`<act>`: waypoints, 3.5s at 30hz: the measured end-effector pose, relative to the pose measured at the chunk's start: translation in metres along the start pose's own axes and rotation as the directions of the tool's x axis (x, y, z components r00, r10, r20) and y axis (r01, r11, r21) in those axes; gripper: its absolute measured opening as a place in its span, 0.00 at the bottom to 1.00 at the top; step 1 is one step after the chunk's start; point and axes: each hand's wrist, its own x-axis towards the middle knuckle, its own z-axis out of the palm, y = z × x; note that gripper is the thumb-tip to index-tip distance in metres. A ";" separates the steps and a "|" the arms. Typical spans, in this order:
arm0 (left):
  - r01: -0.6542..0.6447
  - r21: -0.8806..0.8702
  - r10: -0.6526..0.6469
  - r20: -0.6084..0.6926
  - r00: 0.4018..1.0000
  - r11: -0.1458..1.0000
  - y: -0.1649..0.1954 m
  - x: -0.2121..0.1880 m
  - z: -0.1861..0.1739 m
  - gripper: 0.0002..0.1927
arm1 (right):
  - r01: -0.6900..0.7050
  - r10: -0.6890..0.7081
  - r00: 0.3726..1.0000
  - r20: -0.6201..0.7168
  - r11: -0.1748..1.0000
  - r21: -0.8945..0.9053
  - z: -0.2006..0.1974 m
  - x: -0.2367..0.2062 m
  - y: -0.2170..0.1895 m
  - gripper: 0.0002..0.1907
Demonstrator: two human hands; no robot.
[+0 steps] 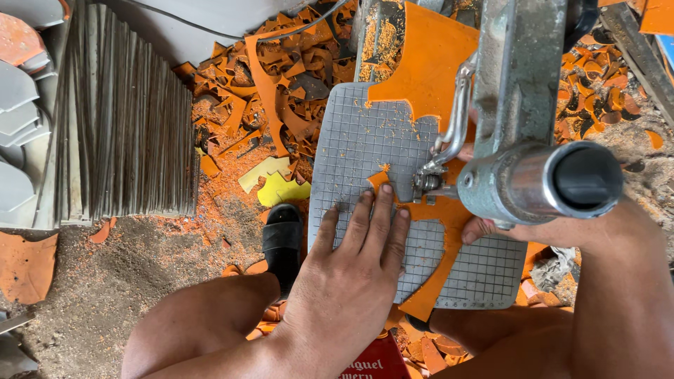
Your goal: The person uses a vertical cutting machine to cut shapes from orange rubber sheets. They guide the material under the blade, rotate it to follow curved outlines, and remove cut pieces, leaving scrap on the floor.
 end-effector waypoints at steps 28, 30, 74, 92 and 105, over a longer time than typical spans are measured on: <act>0.016 0.052 -0.010 -0.112 0.994 0.999 -0.003 0.012 0.007 0.26 | -0.088 0.078 0.995 -0.063 0.978 -0.187 -0.020 0.008 -0.047 0.27; 0.005 0.058 0.001 -0.099 0.995 0.998 -0.004 0.013 0.006 0.25 | 0.134 -0.171 0.954 -0.248 0.978 -0.160 -0.020 0.009 -0.048 0.26; -0.008 0.036 0.013 -0.128 0.992 0.999 -0.046 0.046 0.014 0.24 | -0.259 0.176 0.834 -0.523 0.962 -0.090 0.038 -0.011 -0.091 0.49; 0.194 0.038 -0.191 -0.080 0.978 0.980 -0.053 0.045 -0.006 0.36 | -0.321 0.226 0.922 -0.313 0.900 -0.296 0.020 -0.062 -0.120 0.41; 0.177 -0.052 -0.179 -0.033 0.983 0.983 0.024 -0.002 0.008 0.37 | -0.241 0.159 0.895 -0.417 0.959 -0.150 0.058 -0.064 -0.123 0.46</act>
